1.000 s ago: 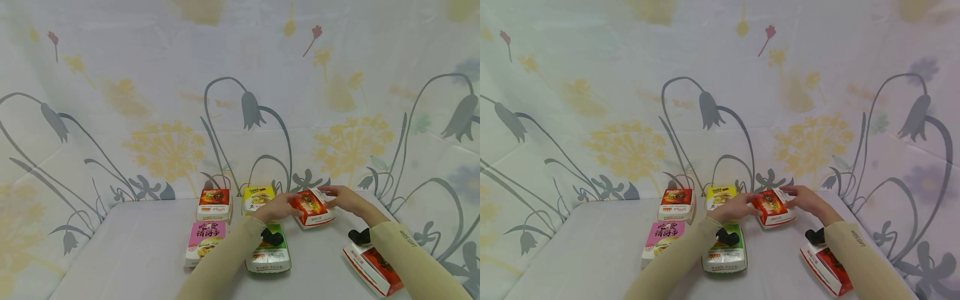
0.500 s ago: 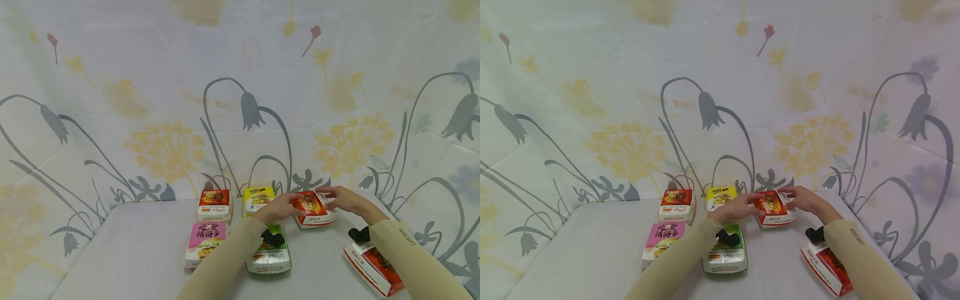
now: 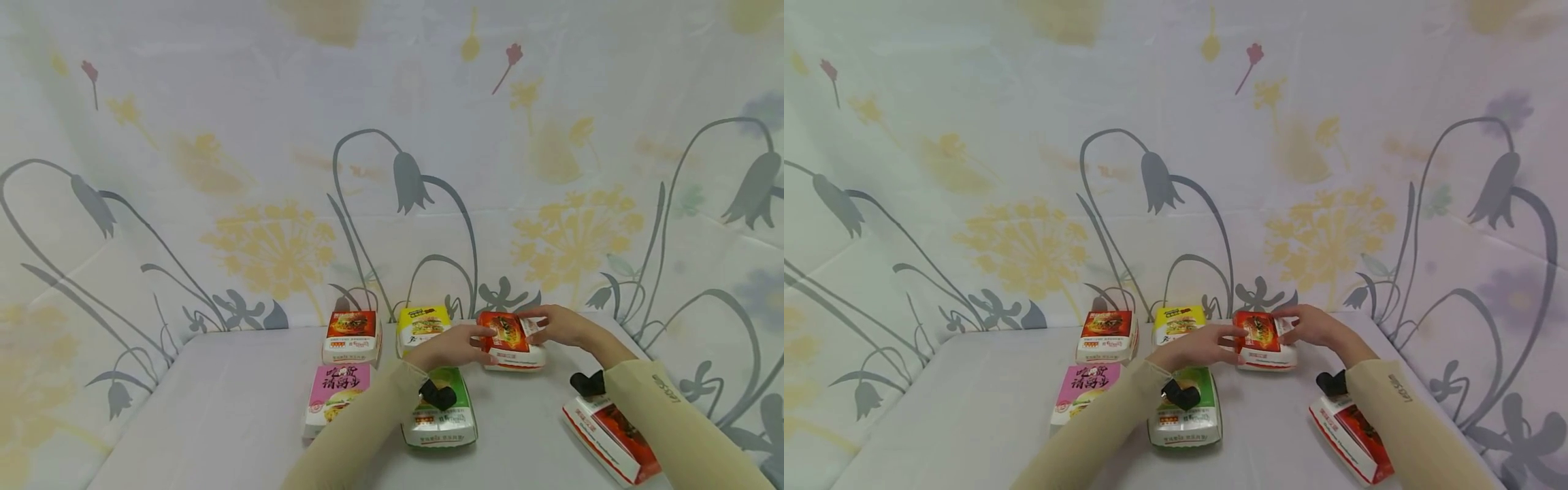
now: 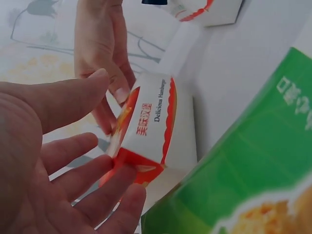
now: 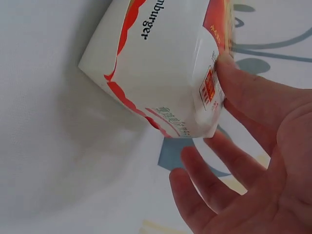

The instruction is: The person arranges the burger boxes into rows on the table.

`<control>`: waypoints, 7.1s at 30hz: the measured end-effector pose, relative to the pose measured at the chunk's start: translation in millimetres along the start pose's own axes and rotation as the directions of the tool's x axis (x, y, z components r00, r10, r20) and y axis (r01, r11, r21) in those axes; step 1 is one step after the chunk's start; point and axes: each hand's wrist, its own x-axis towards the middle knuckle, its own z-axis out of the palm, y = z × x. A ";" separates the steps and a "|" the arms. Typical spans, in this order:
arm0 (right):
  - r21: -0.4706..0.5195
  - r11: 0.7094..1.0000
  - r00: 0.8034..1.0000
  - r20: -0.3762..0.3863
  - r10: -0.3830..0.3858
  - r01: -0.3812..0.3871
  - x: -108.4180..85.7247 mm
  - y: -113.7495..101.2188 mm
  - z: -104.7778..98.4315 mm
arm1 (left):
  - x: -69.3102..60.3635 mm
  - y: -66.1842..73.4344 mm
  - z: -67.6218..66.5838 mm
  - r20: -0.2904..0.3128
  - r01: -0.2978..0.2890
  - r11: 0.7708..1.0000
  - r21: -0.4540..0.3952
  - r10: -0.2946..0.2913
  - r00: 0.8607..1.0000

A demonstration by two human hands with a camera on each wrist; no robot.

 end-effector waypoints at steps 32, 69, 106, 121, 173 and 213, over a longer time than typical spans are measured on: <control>-0.015 0.999 0.999 0.012 -0.034 0.034 -2.3 -5.7 -0.7 | -9.0 -2.1 -7.5 -0.027 -0.050 0.997 -0.058 0.049 0.998; -0.026 0.999 0.999 -0.034 0.041 -0.042 -19.0 -10.1 2.6 | 7.1 -5.6 1.5 -0.077 -0.050 0.999 -0.014 0.048 0.996; 0.081 0.989 0.990 -0.054 0.131 -0.126 -24.8 -20.5 12.9 | 29.7 9.3 26.3 -0.301 0.102 0.995 0.020 -0.092 0.949; 0.079 0.980 0.978 -0.095 0.188 -0.181 -18.4 -23.7 14.3 | 38.0 8.0 27.2 -0.321 0.102 0.992 -0.074 -0.120 0.939; -0.063 0.964 0.930 -0.283 0.232 -0.260 -162.0 32.9 -7.3 | 43.2 10.4 33.7 -0.310 0.103 0.994 -0.026 -0.106 0.945; 0.155 0.930 0.933 -0.090 0.348 -0.332 -151.5 47.4 20.7 | 41.2 8.4 33.0 -0.325 0.131 0.991 -0.039 -0.137 0.936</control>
